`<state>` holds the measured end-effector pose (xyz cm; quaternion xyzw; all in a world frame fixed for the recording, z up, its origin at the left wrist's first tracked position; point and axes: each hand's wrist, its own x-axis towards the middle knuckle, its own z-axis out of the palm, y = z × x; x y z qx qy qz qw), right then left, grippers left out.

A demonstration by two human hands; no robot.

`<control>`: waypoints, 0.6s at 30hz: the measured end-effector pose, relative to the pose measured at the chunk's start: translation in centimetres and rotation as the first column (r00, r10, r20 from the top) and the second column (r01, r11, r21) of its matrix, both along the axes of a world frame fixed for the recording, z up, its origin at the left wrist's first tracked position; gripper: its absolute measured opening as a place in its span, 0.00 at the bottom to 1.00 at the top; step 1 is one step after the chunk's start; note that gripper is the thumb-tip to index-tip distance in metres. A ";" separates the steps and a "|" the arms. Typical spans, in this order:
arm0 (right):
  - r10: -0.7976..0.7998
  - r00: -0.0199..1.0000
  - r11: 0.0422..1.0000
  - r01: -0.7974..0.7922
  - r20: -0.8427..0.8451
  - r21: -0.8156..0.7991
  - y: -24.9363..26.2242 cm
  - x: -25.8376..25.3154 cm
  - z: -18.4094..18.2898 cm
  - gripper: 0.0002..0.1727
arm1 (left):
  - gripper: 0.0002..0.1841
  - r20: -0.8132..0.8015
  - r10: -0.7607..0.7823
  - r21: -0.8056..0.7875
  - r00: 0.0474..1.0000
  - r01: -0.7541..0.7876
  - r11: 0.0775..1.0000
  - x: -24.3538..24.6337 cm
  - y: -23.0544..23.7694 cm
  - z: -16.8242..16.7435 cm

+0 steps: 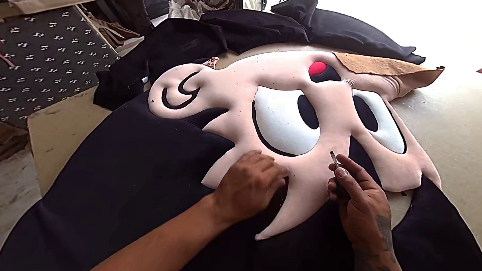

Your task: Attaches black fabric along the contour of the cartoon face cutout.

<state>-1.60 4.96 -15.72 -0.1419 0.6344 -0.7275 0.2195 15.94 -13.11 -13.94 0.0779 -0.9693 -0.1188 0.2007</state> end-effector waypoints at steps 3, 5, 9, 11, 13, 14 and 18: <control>0.000 1.000 1.000 0.000 -0.004 -0.009 0.0 0.1 -0.1 0.20 | 0.14 -0.030 0.038 0.085 0.999 -0.035 0.996 -3.3 -2.4 -1.5; 0.010 1.000 1.000 -0.010 -0.012 -0.014 0.0 0.1 -0.1 0.20 | 0.13 -0.040 0.001 0.128 0.999 0.004 0.992 -5.2 -2.8 -2.4; 0.013 1.000 1.000 -0.013 -0.016 -0.019 -0.1 0.3 -0.1 0.19 | 0.21 -0.031 0.013 0.051 0.999 -0.011 0.999 -6.4 -2.6 -3.8; 0.014 1.000 0.999 -0.015 -0.014 -0.028 -0.1 0.3 -0.2 0.19 | 0.29 0.027 0.076 -0.006 0.997 -0.076 0.997 -5.6 -2.5 -4.1; 0.016 1.000 0.999 -0.017 -0.015 -0.030 -0.1 0.3 -0.2 0.19 | 0.36 0.114 0.151 -0.031 0.982 -0.148 0.988 -4.4 -2.2 -3.8; 0.019 1.000 0.999 -0.019 -0.016 -0.028 -0.1 0.3 -0.2 0.19 | 0.38 0.154 0.167 -0.013 0.974 -0.167 0.986 -3.8 -2.0 -3.5; 0.014 1.000 1.000 -0.014 -0.026 -0.010 -0.1 0.4 -0.2 0.19 | 0.39 0.123 0.173 0.116 0.977 -0.188 0.975 -3.1 -2.5 -2.2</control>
